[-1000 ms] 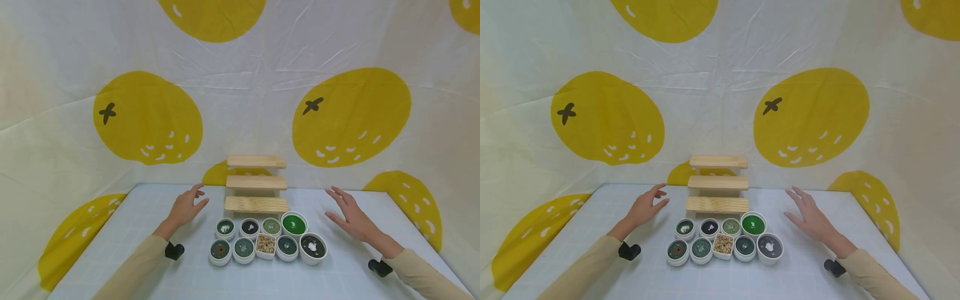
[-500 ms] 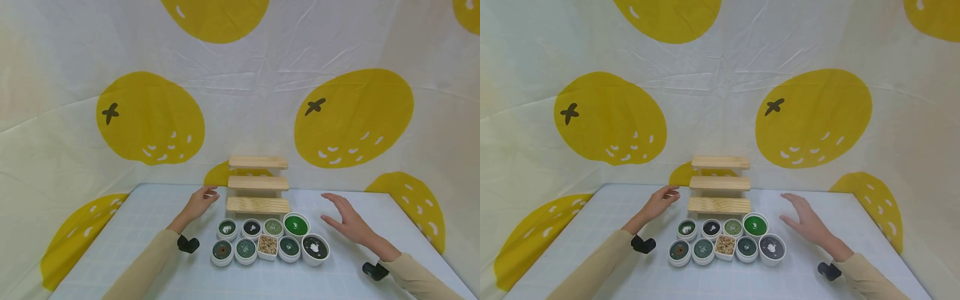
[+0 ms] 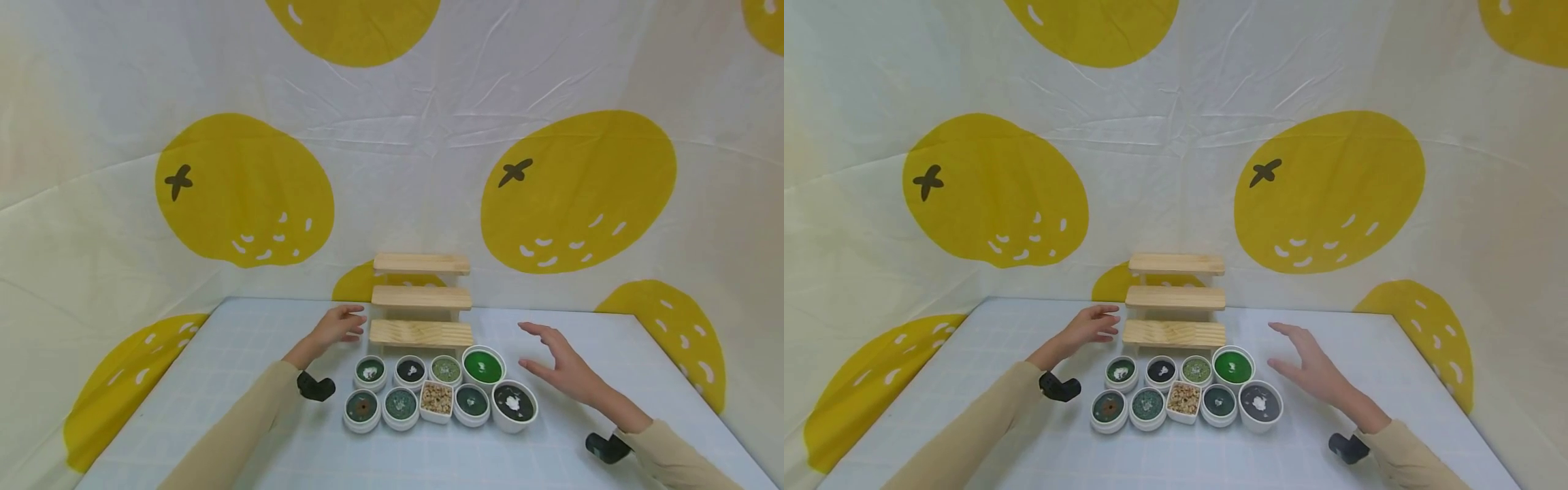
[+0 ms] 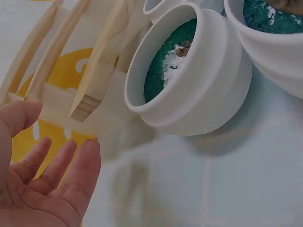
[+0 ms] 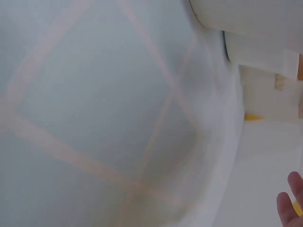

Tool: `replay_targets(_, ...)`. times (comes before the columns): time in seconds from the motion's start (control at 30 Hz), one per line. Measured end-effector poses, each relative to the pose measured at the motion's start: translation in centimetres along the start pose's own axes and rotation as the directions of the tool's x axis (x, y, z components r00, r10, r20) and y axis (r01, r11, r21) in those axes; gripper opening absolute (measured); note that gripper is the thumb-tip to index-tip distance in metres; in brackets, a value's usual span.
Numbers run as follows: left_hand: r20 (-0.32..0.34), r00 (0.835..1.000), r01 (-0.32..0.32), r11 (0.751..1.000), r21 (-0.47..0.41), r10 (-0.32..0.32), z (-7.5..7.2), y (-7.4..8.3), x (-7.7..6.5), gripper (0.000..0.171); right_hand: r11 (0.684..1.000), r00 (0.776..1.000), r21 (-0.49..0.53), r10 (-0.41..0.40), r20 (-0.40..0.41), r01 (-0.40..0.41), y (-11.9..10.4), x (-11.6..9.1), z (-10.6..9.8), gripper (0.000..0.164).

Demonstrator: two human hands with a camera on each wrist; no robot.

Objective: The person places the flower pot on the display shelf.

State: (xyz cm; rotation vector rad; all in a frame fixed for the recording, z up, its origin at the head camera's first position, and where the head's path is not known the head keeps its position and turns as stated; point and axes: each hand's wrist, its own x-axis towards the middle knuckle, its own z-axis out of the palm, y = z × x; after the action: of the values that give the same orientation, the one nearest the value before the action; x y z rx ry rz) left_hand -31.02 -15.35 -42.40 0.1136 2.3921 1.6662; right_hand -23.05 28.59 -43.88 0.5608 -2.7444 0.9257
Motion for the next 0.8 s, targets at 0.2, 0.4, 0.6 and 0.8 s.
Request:
replay_targets(0.2,0.02,0.999,0.045,0.999,-0.028,-0.044,0.6,-0.5,0.7,0.052,1.0,0.999,0.014,0.012,0.03,-0.012,-0.4,-0.4,0.1,0.063)
replay_targets(0.4,0.048,0.997,0.067,0.998,-0.017,-0.066,1.0,-0.9,1.2,0.049,0.998,0.998,0.061,-0.002,0.056,-0.001,-0.8,-0.6,0.0,0.061)
replay_targets(0.6,0.056,0.996,0.076,0.997,-0.029,-0.074,1.3,-1.5,1.5,0.046,0.991,0.991,0.137,-0.026,0.133,0.008,-0.8,-1.0,0.1,0.057)
replay_targets(0.8,0.054,0.994,0.097,0.993,-0.071,-0.093,1.5,-1.5,1.3,0.045,0.976,0.983,0.218,-0.052,0.174,0.013,-0.7,-1.6,0.1,0.053)
